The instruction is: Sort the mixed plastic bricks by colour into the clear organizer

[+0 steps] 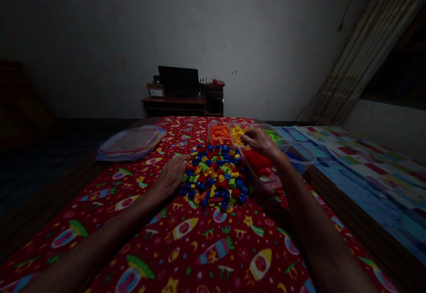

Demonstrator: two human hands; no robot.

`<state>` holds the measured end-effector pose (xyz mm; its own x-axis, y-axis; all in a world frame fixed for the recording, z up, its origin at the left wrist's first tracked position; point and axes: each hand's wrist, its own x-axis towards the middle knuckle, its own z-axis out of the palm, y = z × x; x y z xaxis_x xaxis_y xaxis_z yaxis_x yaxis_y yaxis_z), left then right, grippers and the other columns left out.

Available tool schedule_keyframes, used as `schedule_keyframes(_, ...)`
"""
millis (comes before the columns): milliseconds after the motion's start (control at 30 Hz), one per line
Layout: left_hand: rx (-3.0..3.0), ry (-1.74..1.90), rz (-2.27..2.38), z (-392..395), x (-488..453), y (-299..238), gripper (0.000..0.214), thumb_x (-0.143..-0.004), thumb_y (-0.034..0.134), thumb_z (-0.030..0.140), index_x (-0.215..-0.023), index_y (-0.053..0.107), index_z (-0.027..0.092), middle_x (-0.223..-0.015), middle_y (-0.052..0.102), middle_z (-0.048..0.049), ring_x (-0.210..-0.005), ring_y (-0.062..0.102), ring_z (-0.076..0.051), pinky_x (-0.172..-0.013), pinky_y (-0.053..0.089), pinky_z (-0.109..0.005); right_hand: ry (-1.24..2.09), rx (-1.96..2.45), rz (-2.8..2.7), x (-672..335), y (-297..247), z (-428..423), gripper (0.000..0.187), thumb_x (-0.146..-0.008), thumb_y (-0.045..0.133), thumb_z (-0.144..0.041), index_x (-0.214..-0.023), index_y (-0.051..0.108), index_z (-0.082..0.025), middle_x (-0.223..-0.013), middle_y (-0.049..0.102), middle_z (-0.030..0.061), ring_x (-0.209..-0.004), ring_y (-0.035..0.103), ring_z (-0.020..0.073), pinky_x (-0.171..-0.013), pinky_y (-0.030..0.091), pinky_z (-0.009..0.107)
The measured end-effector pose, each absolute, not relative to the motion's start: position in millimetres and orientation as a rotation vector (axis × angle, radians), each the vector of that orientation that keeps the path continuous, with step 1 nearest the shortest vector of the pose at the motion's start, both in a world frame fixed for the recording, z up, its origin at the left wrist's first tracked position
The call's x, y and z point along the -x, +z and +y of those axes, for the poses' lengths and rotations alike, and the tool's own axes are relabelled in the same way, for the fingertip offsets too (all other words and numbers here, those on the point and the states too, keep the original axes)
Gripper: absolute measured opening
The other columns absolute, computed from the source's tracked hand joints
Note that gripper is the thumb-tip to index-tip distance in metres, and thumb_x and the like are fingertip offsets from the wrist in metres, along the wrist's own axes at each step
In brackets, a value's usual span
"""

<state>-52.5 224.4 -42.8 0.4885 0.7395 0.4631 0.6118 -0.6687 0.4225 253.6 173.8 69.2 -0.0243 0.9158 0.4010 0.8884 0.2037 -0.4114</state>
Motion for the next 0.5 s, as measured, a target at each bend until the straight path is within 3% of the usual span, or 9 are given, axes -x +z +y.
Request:
schedule_keyframes(167, -2.383, 0.852, 1.186, 220, 53, -52, 0.058, -0.095, 0.018, 0.049, -0.129, 0.051, 0.015, -0.13, 0.057, -0.0115, -0.122, 0.051, -0.025, -0.106, 0.036, -0.043, -0.297, 2.086, -1.57, -318, 79, 159, 0.032, -0.085, 0.045, -0.027, -0.078, 0.07, -0.009, -0.073, 0.066, 0.0101, -0.065, 0.054, 0.0152, -0.059, 0.032, 0.025)
schedule_keyframes(300, -2.286, 0.896, 1.171, 212, 42, -42, 0.06, -0.095, 0.02, 0.052, -0.127, 0.053, 0.014, -0.131, 0.056, -0.011, -0.123, 0.05, -0.023, -0.108, 0.035, -0.041, -0.358, 2.305, -1.53, -353, 63, 155, 0.031, -0.085, 0.045, -0.027, -0.077, 0.071, -0.012, -0.071, 0.066, 0.0113, -0.066, 0.056, 0.0176, -0.059, 0.032, 0.027)
schedule_keyframes(500, -2.295, 0.961, 1.248, 214, 39, -40, 0.052, -0.091, 0.03, 0.045, -0.122, 0.056, 0.012, -0.124, 0.061, -0.0134, -0.115, 0.056, -0.025, -0.1, 0.043, -0.041, -0.359, 2.156, -1.689, -325, 66, 166, 0.031, -0.086, 0.044, -0.024, -0.076, 0.071, -0.014, -0.071, 0.067, 0.0106, -0.063, 0.054, 0.0162, -0.057, 0.031, 0.026)
